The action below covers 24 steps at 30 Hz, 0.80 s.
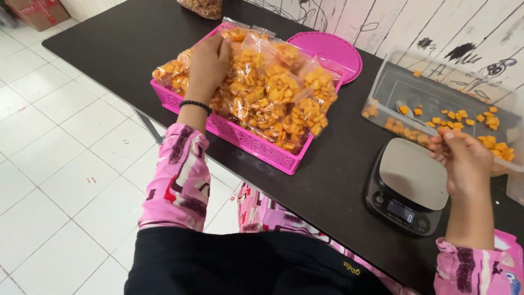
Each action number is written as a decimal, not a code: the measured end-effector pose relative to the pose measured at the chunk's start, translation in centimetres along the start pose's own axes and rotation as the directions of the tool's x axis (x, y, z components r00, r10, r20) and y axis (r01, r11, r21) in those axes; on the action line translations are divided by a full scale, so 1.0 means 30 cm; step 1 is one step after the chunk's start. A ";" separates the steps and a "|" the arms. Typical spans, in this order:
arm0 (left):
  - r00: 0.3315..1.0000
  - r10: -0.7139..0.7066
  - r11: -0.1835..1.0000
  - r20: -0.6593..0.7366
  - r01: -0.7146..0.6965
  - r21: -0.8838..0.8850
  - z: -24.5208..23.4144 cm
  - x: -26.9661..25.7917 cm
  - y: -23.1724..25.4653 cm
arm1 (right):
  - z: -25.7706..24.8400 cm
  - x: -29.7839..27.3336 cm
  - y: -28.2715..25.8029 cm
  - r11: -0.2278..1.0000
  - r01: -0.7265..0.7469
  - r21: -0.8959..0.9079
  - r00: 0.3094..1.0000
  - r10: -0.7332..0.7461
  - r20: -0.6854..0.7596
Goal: Packaging small orange snacks into plastic bags and weighing them on a digital scale for consistency.
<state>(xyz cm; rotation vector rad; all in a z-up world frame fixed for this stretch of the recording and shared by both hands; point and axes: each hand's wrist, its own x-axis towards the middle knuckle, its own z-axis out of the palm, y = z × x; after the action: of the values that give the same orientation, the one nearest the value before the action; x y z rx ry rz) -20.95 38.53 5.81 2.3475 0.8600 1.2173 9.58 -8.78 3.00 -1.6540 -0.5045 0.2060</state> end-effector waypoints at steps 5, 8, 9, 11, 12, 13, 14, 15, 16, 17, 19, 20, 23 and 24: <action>1.000 -0.022 0.999 0.005 0.023 -0.030 -0.029 0.019 0.012 | -0.017 -0.001 -0.006 0.999 0.008 0.033 1.000 -0.008 -0.009; 0.987 0.073 0.995 -0.142 -0.082 -0.063 -0.047 0.014 0.094 | -0.013 -0.002 -0.030 0.999 -0.008 0.052 1.000 0.009 -0.017; 0.961 0.126 0.986 -0.246 -0.149 -0.077 -0.048 0.011 0.128 | -0.014 0.002 -0.034 0.996 -0.027 0.079 0.999 0.029 -0.023; 0.929 0.205 0.964 -0.309 -0.247 -0.101 -0.029 0.018 0.233 | -0.008 -0.006 -0.061 0.997 -0.019 0.071 0.999 0.021 -0.028; 0.886 0.276 0.932 -0.372 -0.341 -0.120 -0.015 0.021 0.288 | -0.009 -0.012 -0.073 0.998 -0.011 0.062 0.999 0.013 -0.029; 0.887 0.279 0.930 -0.367 -0.345 -0.126 0.024 0.033 0.342 | -0.011 0.001 -0.065 0.998 -0.014 0.062 0.999 0.016 -0.037; 0.866 0.295 0.906 -0.405 -0.387 -0.169 0.067 0.045 0.399 | -0.020 0.011 -0.056 0.997 -0.001 0.082 1.000 0.003 -0.028; 0.843 0.306 0.878 -0.442 -0.429 -0.210 0.111 0.056 0.459 | -0.030 0.023 -0.047 0.995 0.012 0.102 1.000 -0.010 -0.019; 0.843 0.312 0.872 -0.438 -0.437 -0.220 0.131 0.045 0.534 | -0.040 0.039 -0.031 0.995 0.012 0.102 0.999 -0.008 -0.034; 0.858 0.321 0.849 -0.400 -0.448 -0.279 0.151 0.033 0.610 | -0.051 0.056 -0.015 0.987 0.015 0.158 1.000 -0.012 -0.017; 0.869 0.343 0.811 -0.357 -0.466 -0.354 0.208 0.010 0.747 | -0.072 0.088 0.015 0.977 0.022 0.213 1.000 -0.017 -0.024; 0.865 0.376 0.766 -0.332 -0.492 -0.413 0.256 -0.007 0.816 | -0.096 0.098 0.032 0.979 0.050 0.197 0.999 -0.047 -0.020; 0.848 0.464 0.669 -0.257 -0.526 -0.525 0.387 -0.070 0.990 | -0.170 0.116 0.042 0.987 0.061 0.151 0.996 -0.050 -0.072; 0.835 0.507 0.645 -0.214 -0.532 -0.549 0.427 -0.093 1.051 | -0.207 0.117 0.032 0.990 0.040 0.132 0.996 -0.028 -0.090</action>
<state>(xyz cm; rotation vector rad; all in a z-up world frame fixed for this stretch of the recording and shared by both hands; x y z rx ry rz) -0.56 12.56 14.56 2.0697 -0.2445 1.4745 15.45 -12.87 3.57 -1.5157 -0.4424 0.1383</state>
